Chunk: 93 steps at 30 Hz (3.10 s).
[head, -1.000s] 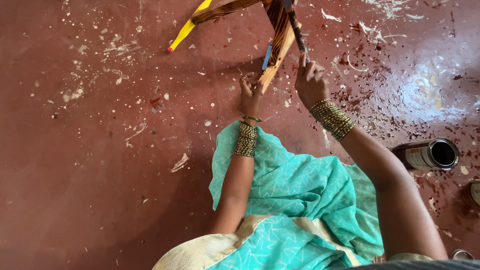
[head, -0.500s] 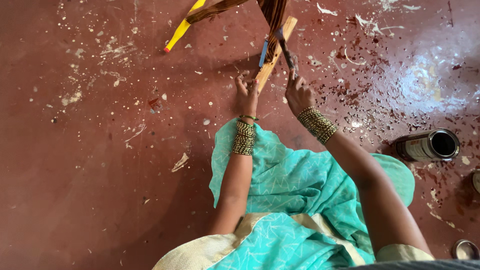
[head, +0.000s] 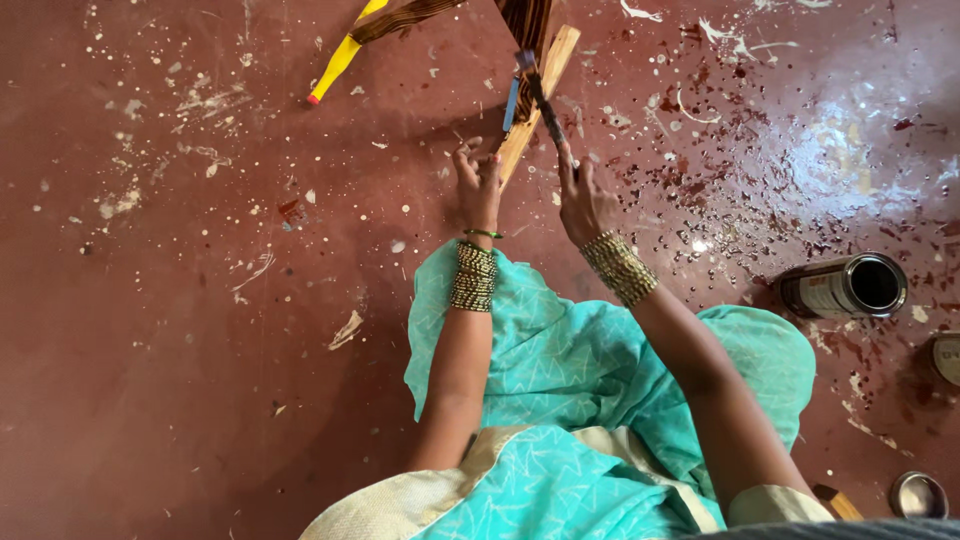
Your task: The person sits on the workshop floor and applies dark stain with a brush to the wooden legs and frame of a small stool, rotating and repositioning the piece to reach different sides and dipping the brush into the stain can between passes.
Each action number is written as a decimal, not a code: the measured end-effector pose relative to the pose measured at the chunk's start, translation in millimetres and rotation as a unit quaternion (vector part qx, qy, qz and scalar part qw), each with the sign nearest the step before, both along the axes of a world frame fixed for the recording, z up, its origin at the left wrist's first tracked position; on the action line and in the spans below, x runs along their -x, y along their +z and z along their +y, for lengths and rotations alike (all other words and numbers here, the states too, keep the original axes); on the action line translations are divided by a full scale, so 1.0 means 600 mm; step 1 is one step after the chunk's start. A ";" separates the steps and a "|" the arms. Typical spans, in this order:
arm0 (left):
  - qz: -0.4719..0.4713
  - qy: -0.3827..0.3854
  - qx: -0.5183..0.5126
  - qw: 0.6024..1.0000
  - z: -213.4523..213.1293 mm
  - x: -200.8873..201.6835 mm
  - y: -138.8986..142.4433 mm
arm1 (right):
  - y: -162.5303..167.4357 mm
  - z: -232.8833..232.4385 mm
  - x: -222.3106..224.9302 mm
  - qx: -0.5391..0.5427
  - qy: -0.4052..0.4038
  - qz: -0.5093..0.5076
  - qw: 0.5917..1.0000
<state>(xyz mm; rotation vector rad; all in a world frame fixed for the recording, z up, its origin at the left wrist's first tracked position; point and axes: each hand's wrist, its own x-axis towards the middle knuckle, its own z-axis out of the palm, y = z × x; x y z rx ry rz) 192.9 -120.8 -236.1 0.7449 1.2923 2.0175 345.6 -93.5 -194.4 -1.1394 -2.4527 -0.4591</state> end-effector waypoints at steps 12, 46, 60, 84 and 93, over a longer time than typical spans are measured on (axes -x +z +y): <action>0.000 -0.006 0.013 1.000 -0.002 0.003 0.005 | -0.049 0.016 0.048 0.104 -0.055 -0.019 0.993; -0.020 0.089 0.005 0.996 -0.028 -0.001 0.052 | -0.014 -0.050 0.060 0.326 -0.039 -0.020 0.944; 0.205 0.138 0.016 0.969 -0.106 -0.042 0.136 | 0.045 -0.133 0.037 0.288 0.025 -0.045 0.956; -0.091 0.116 -0.246 0.958 -0.118 -0.113 0.157 | -0.098 -0.067 -0.149 0.333 0.006 0.497 0.801; -0.007 0.178 -0.116 0.977 -0.084 -0.049 0.063 | -0.132 -0.013 -0.123 0.217 -0.116 0.429 0.869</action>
